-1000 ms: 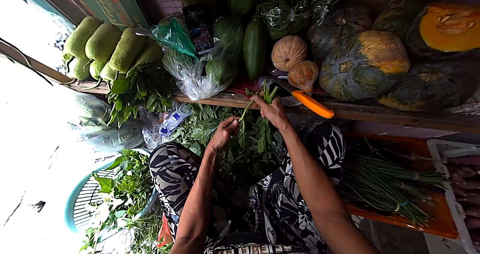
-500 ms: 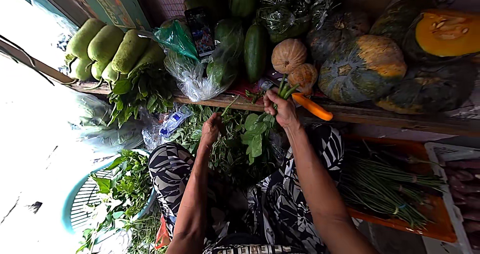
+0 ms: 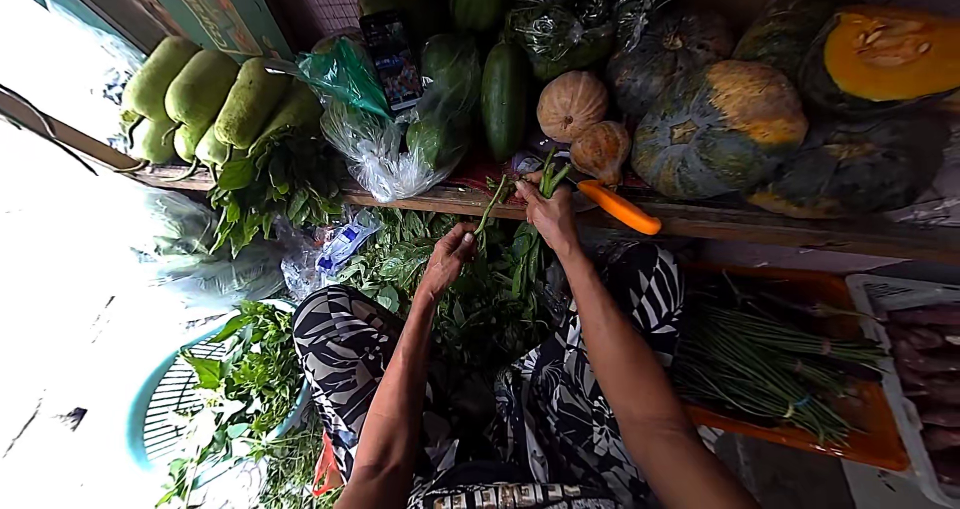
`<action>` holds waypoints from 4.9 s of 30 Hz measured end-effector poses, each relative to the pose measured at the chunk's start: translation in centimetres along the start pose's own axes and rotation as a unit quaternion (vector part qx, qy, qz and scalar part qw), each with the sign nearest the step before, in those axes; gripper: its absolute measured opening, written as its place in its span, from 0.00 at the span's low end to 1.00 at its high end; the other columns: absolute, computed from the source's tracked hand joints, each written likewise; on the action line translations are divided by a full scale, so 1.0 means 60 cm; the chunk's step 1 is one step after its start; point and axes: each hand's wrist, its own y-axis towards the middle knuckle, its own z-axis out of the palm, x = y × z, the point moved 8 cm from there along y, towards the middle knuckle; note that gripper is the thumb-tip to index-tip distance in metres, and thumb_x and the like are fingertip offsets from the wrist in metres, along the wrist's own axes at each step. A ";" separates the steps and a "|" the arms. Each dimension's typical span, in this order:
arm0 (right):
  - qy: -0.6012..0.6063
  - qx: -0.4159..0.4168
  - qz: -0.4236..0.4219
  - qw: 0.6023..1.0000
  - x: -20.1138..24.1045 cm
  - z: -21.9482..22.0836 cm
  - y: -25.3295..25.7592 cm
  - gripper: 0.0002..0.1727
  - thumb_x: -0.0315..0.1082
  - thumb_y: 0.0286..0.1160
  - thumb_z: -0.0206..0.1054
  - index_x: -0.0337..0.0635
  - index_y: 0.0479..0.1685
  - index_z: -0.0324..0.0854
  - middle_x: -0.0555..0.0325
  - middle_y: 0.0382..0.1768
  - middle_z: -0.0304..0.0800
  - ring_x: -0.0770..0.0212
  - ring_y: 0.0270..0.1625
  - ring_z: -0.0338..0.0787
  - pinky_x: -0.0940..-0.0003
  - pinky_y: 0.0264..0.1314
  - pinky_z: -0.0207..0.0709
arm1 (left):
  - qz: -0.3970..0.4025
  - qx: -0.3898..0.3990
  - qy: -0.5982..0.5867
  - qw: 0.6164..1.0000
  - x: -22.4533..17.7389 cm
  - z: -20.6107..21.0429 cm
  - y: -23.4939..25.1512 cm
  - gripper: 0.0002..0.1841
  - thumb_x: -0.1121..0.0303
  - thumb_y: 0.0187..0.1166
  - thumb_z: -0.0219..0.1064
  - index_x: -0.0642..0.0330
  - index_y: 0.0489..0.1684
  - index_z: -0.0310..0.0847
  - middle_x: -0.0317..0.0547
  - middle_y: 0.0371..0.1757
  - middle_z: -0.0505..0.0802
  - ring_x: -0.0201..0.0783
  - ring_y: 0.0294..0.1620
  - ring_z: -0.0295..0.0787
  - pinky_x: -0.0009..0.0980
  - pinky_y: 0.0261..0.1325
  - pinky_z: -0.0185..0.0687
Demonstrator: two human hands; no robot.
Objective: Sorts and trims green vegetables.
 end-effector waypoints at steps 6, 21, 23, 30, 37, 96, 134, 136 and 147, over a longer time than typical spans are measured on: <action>-0.242 -0.072 -0.012 0.968 0.020 -0.035 0.000 0.19 0.35 0.88 0.60 0.24 0.60 0.82 0.29 0.51 0.90 0.34 0.58 0.90 0.38 0.65 0.76 | -0.001 -0.003 0.013 1.000 -0.012 -0.040 -0.023 0.15 0.71 0.93 0.46 0.61 0.50 0.83 0.33 0.33 0.83 0.23 0.31 0.76 0.23 0.40 0.75; -0.164 0.198 0.065 0.964 -0.010 0.080 -0.040 0.12 0.35 0.79 0.72 0.35 0.52 0.87 0.53 0.36 0.88 0.67 0.31 0.81 0.68 0.39 0.77 | 0.004 -0.024 -0.073 0.997 -0.024 0.001 -0.005 0.07 0.65 0.93 0.50 0.55 0.51 0.72 0.34 0.24 0.79 0.25 0.18 0.72 0.20 0.26 0.72; -0.222 0.178 0.016 0.959 0.002 0.077 -0.038 0.14 0.35 0.82 0.70 0.32 0.55 0.89 0.39 0.48 0.93 0.45 0.54 0.91 0.45 0.65 0.78 | -0.006 -0.016 -0.042 0.999 -0.028 0.001 -0.004 0.08 0.64 0.94 0.51 0.56 0.48 0.73 0.35 0.21 0.76 0.26 0.17 0.69 0.20 0.24 0.69; -0.188 0.051 0.038 0.980 -0.003 0.044 -0.026 0.11 0.26 0.77 0.65 0.34 0.50 0.91 0.40 0.46 0.93 0.47 0.52 0.91 0.47 0.61 0.79 | -0.018 -0.011 -0.051 0.998 -0.045 0.019 -0.007 0.09 0.63 0.94 0.51 0.55 0.45 0.71 0.34 0.19 0.72 0.26 0.14 0.64 0.20 0.21 0.64; -0.098 -0.006 0.107 0.989 -0.028 -0.014 0.001 0.13 0.35 0.80 0.70 0.36 0.54 0.88 0.55 0.34 0.91 0.67 0.26 0.82 0.65 0.34 0.79 | -0.052 -0.023 -0.006 0.998 -0.045 -0.035 -0.034 0.12 0.61 0.95 0.48 0.54 0.44 0.73 0.33 0.20 0.71 0.25 0.15 0.60 0.20 0.20 0.59; 0.130 -0.014 0.119 0.984 0.005 -0.010 -0.011 0.21 0.39 0.88 0.63 0.54 0.19 0.66 0.75 0.06 0.59 0.77 0.06 0.62 0.81 0.12 0.64 | -0.238 -0.136 0.371 0.887 0.277 -0.090 0.046 0.21 0.67 0.87 0.58 0.65 0.75 0.75 0.67 0.78 0.78 0.67 0.83 0.68 0.63 0.77 0.68; 0.162 0.059 0.167 0.971 -0.004 0.007 -0.024 0.21 0.38 0.89 0.62 0.51 0.21 0.66 0.73 0.08 0.60 0.77 0.07 0.60 0.82 0.11 0.64 | -0.228 -0.164 0.411 0.867 0.069 -0.101 -0.060 0.18 0.58 0.88 0.61 0.68 0.55 0.84 0.72 0.50 0.90 0.72 0.55 0.87 0.69 0.54 0.79; 0.173 0.076 0.178 0.966 -0.004 0.014 -0.024 0.19 0.40 0.90 0.60 0.50 0.24 0.68 0.73 0.10 0.61 0.77 0.08 0.60 0.82 0.12 0.64 | -0.147 -0.161 0.402 0.889 0.029 -0.118 -0.031 0.14 0.65 0.86 0.63 0.69 0.53 0.87 0.69 0.53 0.90 0.70 0.56 0.87 0.68 0.59 0.79; 0.339 0.071 0.248 0.905 -0.032 0.032 -0.022 0.20 0.44 0.97 0.44 0.45 0.40 0.76 0.70 0.14 0.67 0.71 0.15 0.73 0.72 0.30 0.84 | 0.096 -0.304 0.275 0.907 -0.100 -0.160 -0.066 0.18 0.58 0.92 0.56 0.57 0.68 0.84 0.61 0.65 0.86 0.57 0.61 0.86 0.54 0.64 0.80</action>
